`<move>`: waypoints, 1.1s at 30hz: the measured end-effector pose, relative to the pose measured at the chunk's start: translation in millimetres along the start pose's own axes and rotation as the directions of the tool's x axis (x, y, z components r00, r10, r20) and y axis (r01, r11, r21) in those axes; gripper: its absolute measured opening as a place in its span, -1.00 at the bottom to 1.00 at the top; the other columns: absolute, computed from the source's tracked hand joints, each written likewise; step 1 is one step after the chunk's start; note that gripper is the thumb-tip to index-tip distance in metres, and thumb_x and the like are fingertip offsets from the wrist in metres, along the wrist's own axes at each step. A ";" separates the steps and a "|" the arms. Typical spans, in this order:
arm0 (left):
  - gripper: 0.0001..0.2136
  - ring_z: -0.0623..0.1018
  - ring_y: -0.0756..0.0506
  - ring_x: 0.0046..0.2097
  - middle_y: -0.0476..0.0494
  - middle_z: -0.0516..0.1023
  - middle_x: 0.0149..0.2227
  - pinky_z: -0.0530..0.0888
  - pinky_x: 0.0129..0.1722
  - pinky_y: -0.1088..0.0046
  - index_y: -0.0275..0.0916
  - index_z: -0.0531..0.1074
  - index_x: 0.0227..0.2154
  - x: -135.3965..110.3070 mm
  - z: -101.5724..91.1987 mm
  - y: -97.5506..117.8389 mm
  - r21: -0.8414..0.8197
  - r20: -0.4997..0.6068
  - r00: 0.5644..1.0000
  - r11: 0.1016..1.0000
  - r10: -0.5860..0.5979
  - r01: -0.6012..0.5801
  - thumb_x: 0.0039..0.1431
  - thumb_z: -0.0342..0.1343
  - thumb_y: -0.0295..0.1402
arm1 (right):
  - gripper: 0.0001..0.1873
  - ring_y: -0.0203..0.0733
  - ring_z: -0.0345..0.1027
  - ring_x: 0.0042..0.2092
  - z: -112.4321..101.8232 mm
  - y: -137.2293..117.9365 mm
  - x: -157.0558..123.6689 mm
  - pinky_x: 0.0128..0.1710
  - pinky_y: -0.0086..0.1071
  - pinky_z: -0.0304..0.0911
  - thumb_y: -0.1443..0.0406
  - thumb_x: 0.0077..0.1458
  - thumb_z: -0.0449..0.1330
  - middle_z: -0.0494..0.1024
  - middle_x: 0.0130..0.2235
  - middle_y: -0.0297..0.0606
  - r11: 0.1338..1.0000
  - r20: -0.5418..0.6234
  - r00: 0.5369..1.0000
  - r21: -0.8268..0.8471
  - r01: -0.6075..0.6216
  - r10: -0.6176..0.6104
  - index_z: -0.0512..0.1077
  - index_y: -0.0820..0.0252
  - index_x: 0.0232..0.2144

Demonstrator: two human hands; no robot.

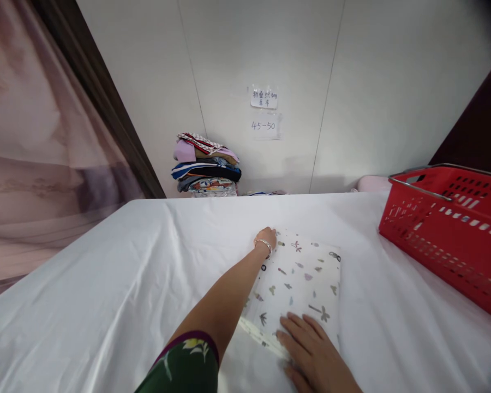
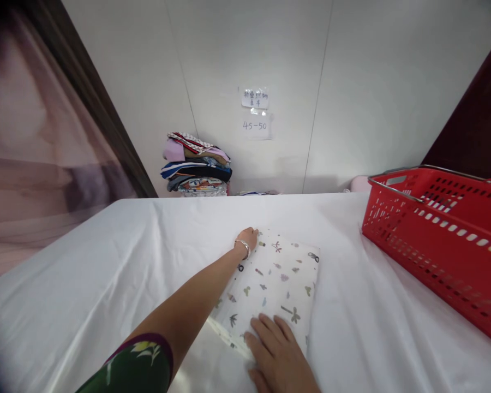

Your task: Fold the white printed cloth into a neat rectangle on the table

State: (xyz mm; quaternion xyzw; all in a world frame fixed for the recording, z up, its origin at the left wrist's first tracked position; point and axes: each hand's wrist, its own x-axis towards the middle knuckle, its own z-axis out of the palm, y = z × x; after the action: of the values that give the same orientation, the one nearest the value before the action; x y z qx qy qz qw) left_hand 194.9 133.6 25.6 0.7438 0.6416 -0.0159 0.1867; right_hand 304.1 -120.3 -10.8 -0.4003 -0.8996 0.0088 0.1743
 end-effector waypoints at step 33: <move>-0.32 -0.21 -0.13 0.28 -0.08 -0.24 0.29 -0.07 0.20 0.23 -0.20 -0.07 0.20 -10.3 8.6 8.5 -0.070 -0.004 0.967 0.964 0.255 -0.255 0.10 -0.32 0.09 | -0.49 -0.07 0.03 0.18 -8.8 -2.8 -1.5 0.14 -0.12 -0.01 0.22 0.13 -0.01 0.19 0.18 -0.22 0.997 0.062 0.997 0.069 -0.043 0.038 0.12 0.09 0.14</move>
State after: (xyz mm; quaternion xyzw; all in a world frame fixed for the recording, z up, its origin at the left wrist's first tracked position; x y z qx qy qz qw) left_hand 203.1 120.4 22.5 0.8130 0.5403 0.0289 0.2149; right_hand 305.8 -124.3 -2.5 -0.4116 -0.8953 0.0563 0.1606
